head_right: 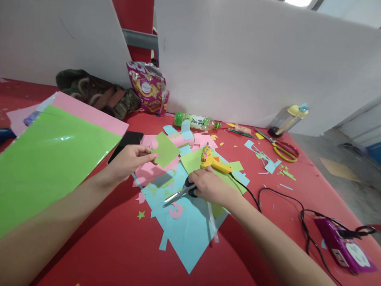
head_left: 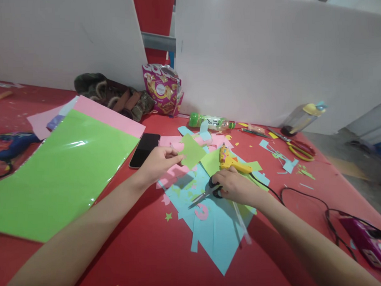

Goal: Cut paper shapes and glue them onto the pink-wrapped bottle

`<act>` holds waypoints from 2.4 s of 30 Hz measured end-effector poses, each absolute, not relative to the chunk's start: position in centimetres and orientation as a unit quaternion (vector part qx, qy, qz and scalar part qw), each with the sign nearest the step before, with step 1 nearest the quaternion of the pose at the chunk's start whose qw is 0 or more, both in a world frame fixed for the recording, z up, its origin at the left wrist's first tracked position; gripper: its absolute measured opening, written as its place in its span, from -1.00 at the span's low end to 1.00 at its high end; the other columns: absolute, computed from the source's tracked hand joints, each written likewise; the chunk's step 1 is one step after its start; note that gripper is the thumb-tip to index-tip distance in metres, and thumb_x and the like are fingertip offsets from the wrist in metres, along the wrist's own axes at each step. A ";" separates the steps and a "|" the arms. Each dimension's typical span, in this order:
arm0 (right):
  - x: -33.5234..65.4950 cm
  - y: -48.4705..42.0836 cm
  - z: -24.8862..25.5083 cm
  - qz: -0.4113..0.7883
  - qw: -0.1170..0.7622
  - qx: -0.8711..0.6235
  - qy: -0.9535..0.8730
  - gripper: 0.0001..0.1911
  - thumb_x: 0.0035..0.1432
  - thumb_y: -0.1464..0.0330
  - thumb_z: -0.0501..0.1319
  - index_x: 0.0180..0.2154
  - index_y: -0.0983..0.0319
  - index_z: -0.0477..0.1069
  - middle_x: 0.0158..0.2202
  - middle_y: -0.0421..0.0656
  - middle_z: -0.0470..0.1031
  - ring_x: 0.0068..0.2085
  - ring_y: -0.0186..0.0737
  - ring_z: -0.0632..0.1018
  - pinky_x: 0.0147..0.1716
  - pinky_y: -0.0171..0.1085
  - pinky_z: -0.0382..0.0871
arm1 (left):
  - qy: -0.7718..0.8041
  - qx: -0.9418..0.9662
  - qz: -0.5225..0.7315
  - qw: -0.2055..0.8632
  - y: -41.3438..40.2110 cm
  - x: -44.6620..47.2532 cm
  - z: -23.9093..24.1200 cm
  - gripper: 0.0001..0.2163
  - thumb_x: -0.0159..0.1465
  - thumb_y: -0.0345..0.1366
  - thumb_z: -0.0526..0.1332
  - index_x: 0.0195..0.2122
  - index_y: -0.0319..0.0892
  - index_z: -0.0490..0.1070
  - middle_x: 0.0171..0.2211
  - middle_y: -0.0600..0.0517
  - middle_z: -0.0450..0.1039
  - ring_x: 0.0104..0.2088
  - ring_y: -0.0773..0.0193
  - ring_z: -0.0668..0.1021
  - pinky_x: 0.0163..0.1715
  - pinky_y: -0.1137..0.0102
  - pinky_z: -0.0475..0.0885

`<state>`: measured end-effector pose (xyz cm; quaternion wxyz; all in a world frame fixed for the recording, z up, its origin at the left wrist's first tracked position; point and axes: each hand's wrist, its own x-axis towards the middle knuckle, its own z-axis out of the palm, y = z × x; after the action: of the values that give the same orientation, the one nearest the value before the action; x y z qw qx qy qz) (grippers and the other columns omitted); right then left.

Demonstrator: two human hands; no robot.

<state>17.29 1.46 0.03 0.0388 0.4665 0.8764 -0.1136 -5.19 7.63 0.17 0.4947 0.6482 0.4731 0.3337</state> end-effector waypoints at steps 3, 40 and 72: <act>17.8 1.6 -0.1 -0.191 -0.118 0.481 0.848 -0.78 -0.10 0.55 0.05 -0.31 0.27 0.27 -0.32 -0.10 0.39 -0.28 -0.22 0.38 -0.27 -0.23 0.17 | 0.472 0.639 0.342 0.502 7.6 -5.2 0.3 -0.83 0.01 -0.24 0.19 -0.57 -0.26 0.40 -0.58 0.05 0.41 -0.48 0.35 0.45 -0.41 0.46 0.30; 8.3 0.1 -2.0 -0.625 -0.383 0.477 0.485 -0.55 -0.08 -0.04 0.05 -0.45 0.24 0.13 -0.56 -0.27 0.19 -0.53 -0.39 0.28 -0.62 -0.39 0.10 | 0.500 0.609 0.474 0.392 5.6 -3.5 0.3 -0.84 0.03 -0.28 0.15 -0.62 -0.23 0.28 -0.64 0.08 0.39 -0.54 0.35 0.46 -0.42 0.48 0.32; 8.4 0.1 -1.5 -0.582 -0.366 0.538 0.488 -0.59 -0.20 0.03 0.15 -0.63 0.25 0.18 -0.68 -0.29 0.22 -0.61 -0.42 0.25 -0.61 -0.38 0.08 | 0.478 0.675 0.373 0.420 6.6 -4.8 1.9 -0.83 0.03 -0.28 0.14 -0.63 -0.24 0.26 -0.66 0.13 0.29 -0.59 0.43 0.36 -0.54 0.53 0.23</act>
<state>8.43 0.07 -1.50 -0.3656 0.5384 0.4880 -0.5817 -4.83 6.63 1.88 0.4203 0.6751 0.4777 0.3734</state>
